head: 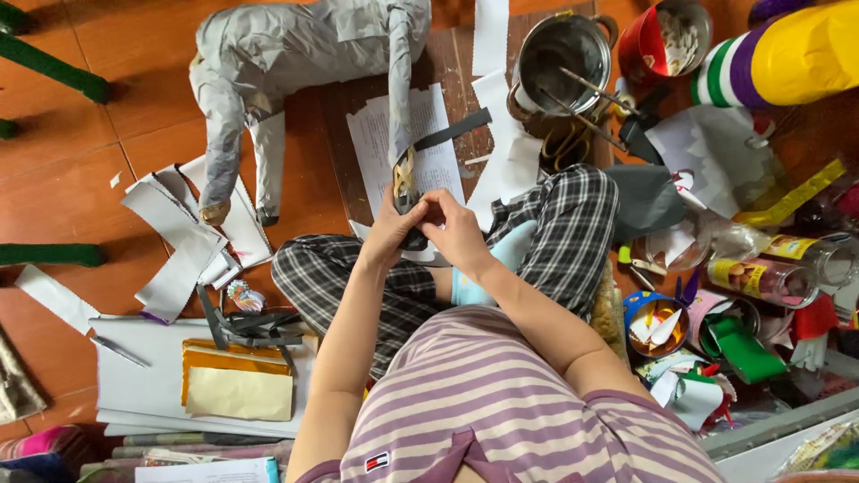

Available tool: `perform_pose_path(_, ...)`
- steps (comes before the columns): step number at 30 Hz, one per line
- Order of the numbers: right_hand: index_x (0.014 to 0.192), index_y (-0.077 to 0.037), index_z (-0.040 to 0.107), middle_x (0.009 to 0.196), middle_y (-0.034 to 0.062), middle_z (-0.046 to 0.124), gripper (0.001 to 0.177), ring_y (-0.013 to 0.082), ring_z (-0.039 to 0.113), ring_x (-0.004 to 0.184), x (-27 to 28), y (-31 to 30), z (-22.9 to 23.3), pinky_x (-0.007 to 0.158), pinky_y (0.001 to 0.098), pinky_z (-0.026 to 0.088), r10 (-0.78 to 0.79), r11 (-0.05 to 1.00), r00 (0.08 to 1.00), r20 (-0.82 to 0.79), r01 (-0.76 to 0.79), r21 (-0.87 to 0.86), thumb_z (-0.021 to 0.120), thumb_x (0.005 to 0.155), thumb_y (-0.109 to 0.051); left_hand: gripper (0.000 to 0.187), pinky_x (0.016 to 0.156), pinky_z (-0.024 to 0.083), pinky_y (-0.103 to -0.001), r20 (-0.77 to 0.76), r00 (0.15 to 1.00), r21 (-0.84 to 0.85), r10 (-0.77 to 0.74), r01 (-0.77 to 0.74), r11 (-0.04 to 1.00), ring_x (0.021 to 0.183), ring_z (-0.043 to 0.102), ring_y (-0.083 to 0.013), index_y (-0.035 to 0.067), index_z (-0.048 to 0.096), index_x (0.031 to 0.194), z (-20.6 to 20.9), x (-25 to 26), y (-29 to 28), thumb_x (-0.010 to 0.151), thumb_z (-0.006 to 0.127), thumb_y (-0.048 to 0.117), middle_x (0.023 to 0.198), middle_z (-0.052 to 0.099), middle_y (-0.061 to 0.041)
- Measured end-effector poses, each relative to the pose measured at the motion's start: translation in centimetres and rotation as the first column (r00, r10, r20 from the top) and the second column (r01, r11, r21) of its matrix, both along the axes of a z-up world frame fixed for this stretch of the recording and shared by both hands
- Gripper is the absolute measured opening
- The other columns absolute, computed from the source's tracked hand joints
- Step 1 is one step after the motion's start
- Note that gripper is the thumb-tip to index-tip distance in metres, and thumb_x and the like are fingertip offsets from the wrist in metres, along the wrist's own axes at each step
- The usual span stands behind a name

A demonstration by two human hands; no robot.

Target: Applying paper strips and glue to a frame to create a paper mache sculpture

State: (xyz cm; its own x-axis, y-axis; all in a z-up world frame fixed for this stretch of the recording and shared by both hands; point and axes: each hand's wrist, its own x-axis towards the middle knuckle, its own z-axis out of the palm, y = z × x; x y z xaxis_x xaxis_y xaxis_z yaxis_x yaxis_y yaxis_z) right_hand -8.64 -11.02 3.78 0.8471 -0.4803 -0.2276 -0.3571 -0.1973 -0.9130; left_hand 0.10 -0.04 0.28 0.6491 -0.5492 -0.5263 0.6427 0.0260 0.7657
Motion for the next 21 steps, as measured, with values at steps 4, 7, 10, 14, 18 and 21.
perform_pose_path(4,0.117,-0.009,0.062,0.093,0.0123,0.073,0.036,0.0219,0.071,0.081,0.9,-4.1,1.1,0.072,0.0329,0.061,0.075,0.922,0.997,0.012,-0.074,0.379,0.063,0.083,0.003,0.094,0.055,0.062,-0.040,-0.136,0.991,-0.007,0.007,-0.008,1.000,0.062,0.068,-0.0263,0.010,0.029,0.147,1.6,0.2,-0.6,0.072,0.086,0.007,0.086,0.067,-0.020)
perform_pose_path(7,0.112,-0.009,0.068,0.089,0.0112,0.072,0.025,0.0199,0.071,0.077,2.5,-9.4,-9.4,0.070,0.0320,0.060,0.030,0.942,0.999,-0.028,-0.019,0.334,0.060,0.089,-0.002,0.090,0.049,0.062,-0.042,-0.204,0.978,0.022,0.030,-0.026,0.999,0.055,0.069,-0.0322,0.009,0.025,0.147,3.3,0.0,-1.0,0.076,0.079,-0.002,0.075,0.064,-0.023)
perform_pose_path(10,0.107,-0.016,0.072,0.094,0.0088,0.072,0.021,0.0254,0.071,0.087,5.2,-12.0,-18.2,0.076,0.0367,0.057,-0.012,0.995,0.993,-0.119,-0.001,-0.104,0.068,0.087,-0.012,0.084,0.046,0.061,-0.042,-0.210,0.976,0.054,0.065,-0.054,0.997,0.053,0.068,-0.0312,0.007,0.029,0.145,4.1,0.1,-1.3,0.076,0.075,-0.006,0.073,0.061,-0.022)
perform_pose_path(14,0.137,-0.011,0.048,0.108,0.0193,0.054,0.057,0.0431,0.065,0.098,8.6,-11.2,-17.7,0.085,0.0485,0.059,-0.029,0.890,0.981,-0.192,-0.062,-0.451,0.069,0.085,-0.001,0.073,0.044,0.060,-0.043,-0.234,0.966,0.127,0.106,-0.078,0.989,0.053,0.067,-0.0315,0.008,0.038,0.138,4.7,0.0,-1.5,0.076,0.074,-0.005,0.073,0.060,-0.023)
perform_pose_path(18,0.119,-0.012,0.048,0.112,0.0157,0.049,0.041,0.0394,0.062,0.102,10.1,-11.4,-21.6,0.085,0.0480,0.057,-0.158,0.857,0.924,-0.348,-0.047,-0.513,0.072,0.087,-0.012,0.085,0.043,0.058,-0.043,-0.259,0.962,0.135,0.087,-0.053,0.989,0.051,0.064,-0.0292,0.014,0.029,0.146,2.6,-0.1,-1.2,0.076,0.074,-0.005,0.073,0.056,-0.020)
perform_pose_path(21,0.098,-0.006,0.047,0.105,0.0185,0.047,0.021,0.0434,0.057,0.099,9.8,-12.4,-23.7,0.085,0.0469,0.053,-0.132,0.920,0.947,-0.293,0.007,-0.392,0.066,0.089,-0.007,0.079,0.043,0.058,-0.041,-0.235,0.970,0.137,0.058,-0.026,0.990,0.051,0.066,-0.0285,0.010,0.034,0.144,2.0,-0.1,-0.7,0.077,0.073,-0.004,0.073,0.059,-0.020)
